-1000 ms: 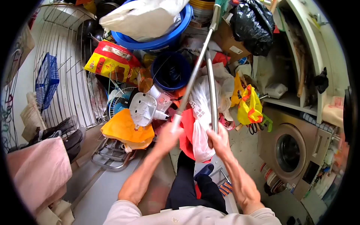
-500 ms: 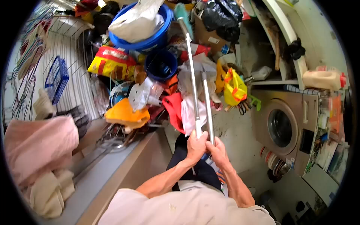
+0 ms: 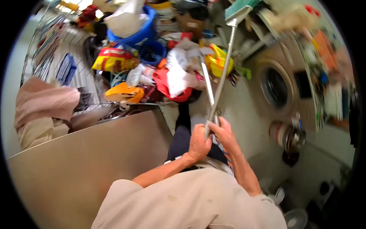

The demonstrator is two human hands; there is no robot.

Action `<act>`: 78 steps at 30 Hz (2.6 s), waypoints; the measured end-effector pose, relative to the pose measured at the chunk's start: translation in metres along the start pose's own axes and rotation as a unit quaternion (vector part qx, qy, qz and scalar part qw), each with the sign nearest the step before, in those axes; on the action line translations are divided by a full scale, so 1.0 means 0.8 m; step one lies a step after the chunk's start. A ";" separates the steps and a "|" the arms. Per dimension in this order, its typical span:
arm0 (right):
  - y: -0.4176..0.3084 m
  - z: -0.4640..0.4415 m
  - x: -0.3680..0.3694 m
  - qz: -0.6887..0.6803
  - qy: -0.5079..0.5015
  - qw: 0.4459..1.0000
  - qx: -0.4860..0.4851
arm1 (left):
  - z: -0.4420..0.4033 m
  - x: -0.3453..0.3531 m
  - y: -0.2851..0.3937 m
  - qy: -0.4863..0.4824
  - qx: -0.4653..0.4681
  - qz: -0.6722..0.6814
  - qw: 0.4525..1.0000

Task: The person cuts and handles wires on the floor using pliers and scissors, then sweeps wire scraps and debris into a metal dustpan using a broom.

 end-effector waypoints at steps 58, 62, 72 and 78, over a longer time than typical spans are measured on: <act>0.839 0.302 -0.325 -0.105 0.457 0.800 0.374 | 0.114 0.092 -0.281 -0.238 -0.747 0.081 0.615; 0.875 0.201 -0.396 -0.032 0.381 0.842 0.381 | 0.131 0.099 -0.260 -0.175 -0.768 0.104 0.607; 0.643 0.091 -0.208 -0.037 0.277 0.859 0.429 | 0.138 0.153 -0.243 -0.144 -0.766 0.151 0.608; 0.571 0.207 -0.239 -0.114 0.202 0.918 0.321 | 0.135 0.187 -0.230 -0.157 -0.754 0.189 0.609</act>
Point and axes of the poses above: each hand's wrist, its own z-axis away from the middle knuckle, its own x-axis out of the palm, y = z × x, the point moved 9 cm from there along -z, towards the middle knuckle, and after that the axes turned 8 degrees about z, right-handed, at the moved point
